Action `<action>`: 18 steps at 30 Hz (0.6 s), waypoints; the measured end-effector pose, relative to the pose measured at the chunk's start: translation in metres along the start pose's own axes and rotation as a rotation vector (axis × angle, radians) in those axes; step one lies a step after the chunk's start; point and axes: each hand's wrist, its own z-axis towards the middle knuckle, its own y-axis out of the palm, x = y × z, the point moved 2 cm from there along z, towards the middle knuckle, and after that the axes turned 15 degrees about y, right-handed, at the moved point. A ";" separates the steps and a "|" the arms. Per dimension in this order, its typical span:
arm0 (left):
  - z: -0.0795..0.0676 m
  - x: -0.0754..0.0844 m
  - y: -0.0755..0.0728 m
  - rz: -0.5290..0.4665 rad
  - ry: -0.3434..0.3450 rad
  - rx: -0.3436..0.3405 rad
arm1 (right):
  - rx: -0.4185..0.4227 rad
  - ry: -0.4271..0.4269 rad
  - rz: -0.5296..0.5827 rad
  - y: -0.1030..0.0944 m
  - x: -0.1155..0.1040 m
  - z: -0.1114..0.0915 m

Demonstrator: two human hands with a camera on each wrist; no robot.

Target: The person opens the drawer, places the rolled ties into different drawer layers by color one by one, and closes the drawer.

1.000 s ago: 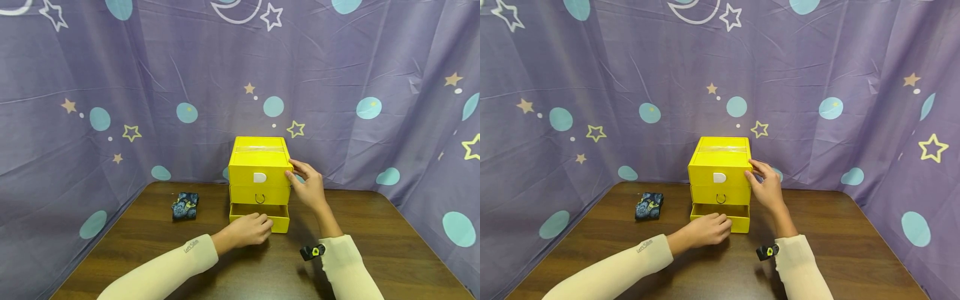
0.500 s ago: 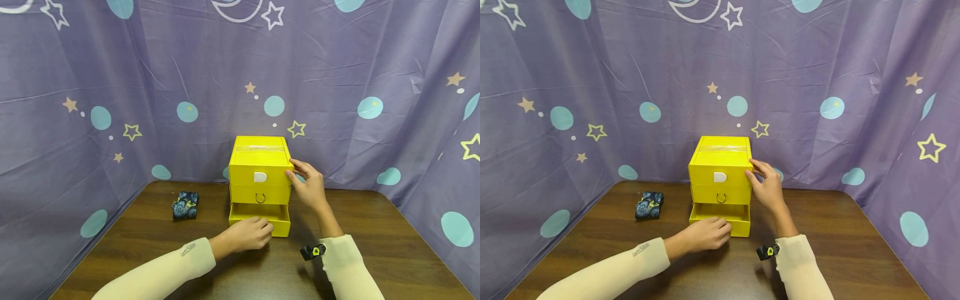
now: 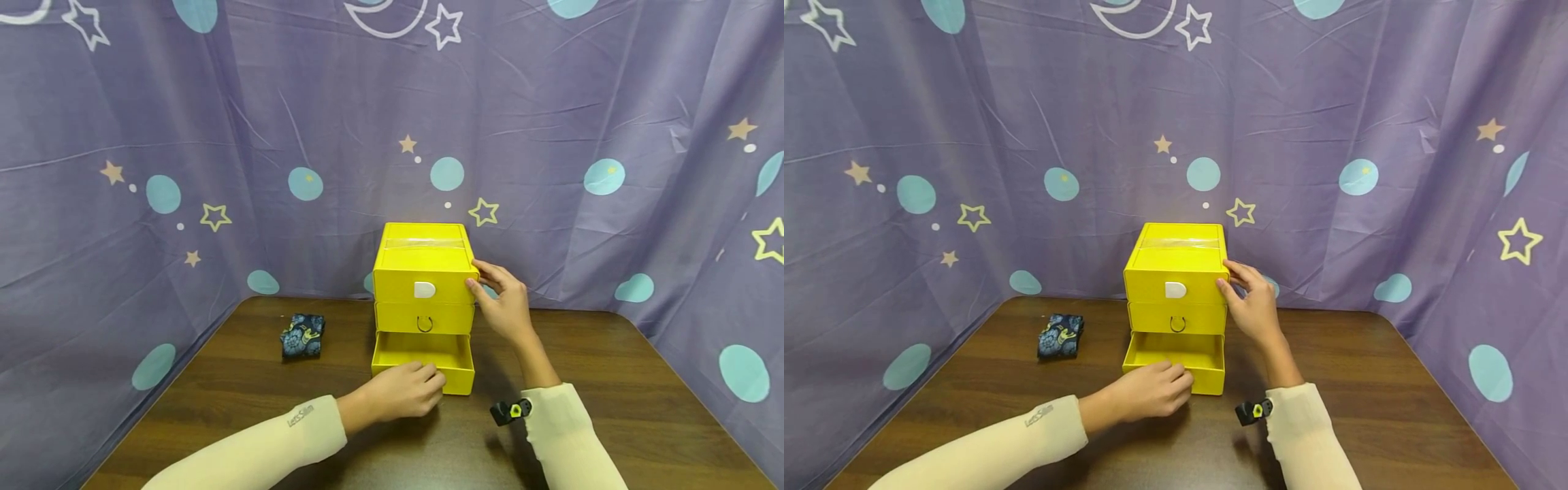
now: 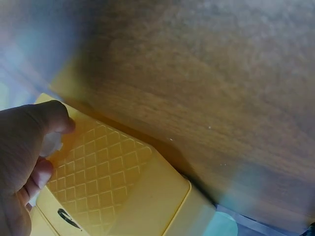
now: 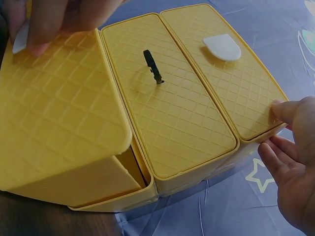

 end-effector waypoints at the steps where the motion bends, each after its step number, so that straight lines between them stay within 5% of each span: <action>1: 0.000 0.001 0.000 0.002 0.001 0.002 | 0.000 0.000 0.002 0.000 0.000 0.000; 18: 0.000 0.008 -0.017 0.002 0.026 0.037 | -0.001 0.004 0.002 0.000 0.001 0.001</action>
